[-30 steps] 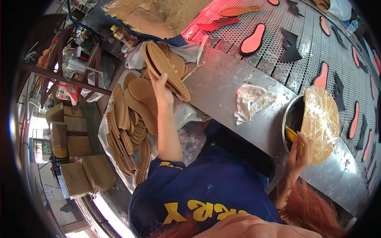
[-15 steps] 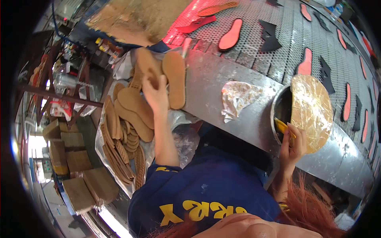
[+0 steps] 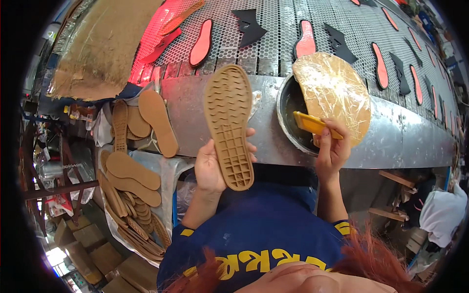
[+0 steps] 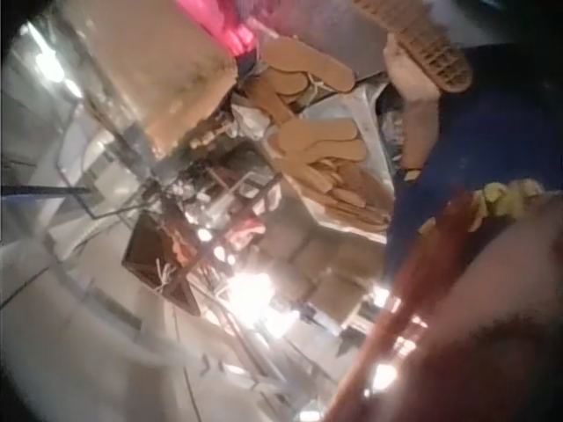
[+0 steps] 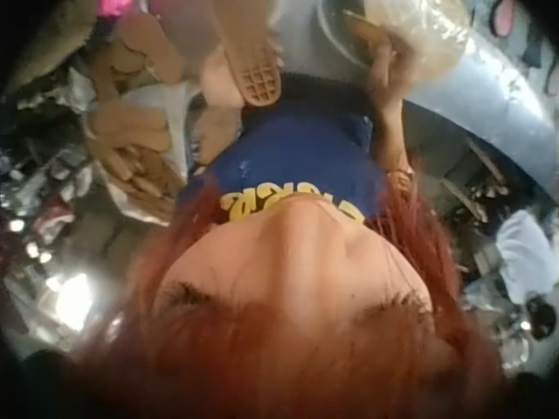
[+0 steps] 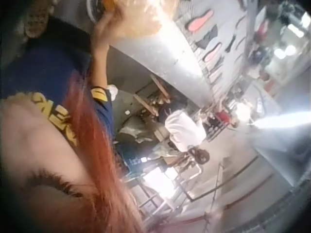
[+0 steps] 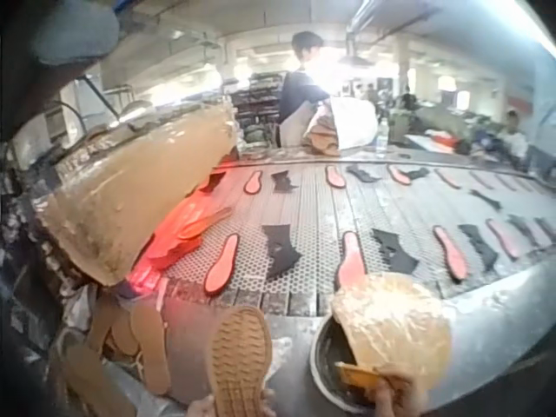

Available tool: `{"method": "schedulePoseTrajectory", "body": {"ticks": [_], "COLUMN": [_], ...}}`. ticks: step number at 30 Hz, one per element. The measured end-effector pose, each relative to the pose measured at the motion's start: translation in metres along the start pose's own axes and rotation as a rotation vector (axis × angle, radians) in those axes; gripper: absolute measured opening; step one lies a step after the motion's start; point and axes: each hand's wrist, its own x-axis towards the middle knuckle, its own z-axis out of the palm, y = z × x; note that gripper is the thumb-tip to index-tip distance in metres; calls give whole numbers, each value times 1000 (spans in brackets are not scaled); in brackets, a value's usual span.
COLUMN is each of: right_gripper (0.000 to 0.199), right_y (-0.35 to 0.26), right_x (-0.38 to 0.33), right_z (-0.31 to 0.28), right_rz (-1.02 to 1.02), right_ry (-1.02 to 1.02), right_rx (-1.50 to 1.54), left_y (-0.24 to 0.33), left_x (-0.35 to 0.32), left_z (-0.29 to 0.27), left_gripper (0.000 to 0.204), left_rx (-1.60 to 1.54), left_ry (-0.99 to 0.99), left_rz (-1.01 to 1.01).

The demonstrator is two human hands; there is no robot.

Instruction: The person repeatedly picks up brown shoe soles from a stack and applies a yellow substance to the textured bottom using a yellow brush. The person works at a metal table in a workshop environment, handling the soles one at a time and placing them back on the table after application.

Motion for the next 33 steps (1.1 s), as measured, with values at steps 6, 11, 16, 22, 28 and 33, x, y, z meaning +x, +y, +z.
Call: {"method": "schedulePoseTrajectory", "body": {"ticks": [6,11,16,22,28,33], "right_gripper": [12,16,23,36,33,32], "right_y": [-4,1,-10,-34,-34,-37], "right_x": [8,16,5,0,2,-1], "right_z": [-8,-14,-5,3,6,7], "right_rz": [318,190,-126,-479,-499,-481], "right_ry": [-21,157,224,-94,-126,-87], "right_rx": [265,591,324,-132,-234,-244], "left_y": [-22,-34,-47,-49,-52,-49], "left_x": [-2,-12,-10,-10,-16,-15], "left_z": [10,16,21,27,34,35], "left_gripper": [62,64,68,75,81,88], "left_rx": [3,154,224,308,347,437], "left_ry": [8,-25,-33,-129,-158,-194], "left_rz": [-72,-103,-104,-105,-99,-100]}}
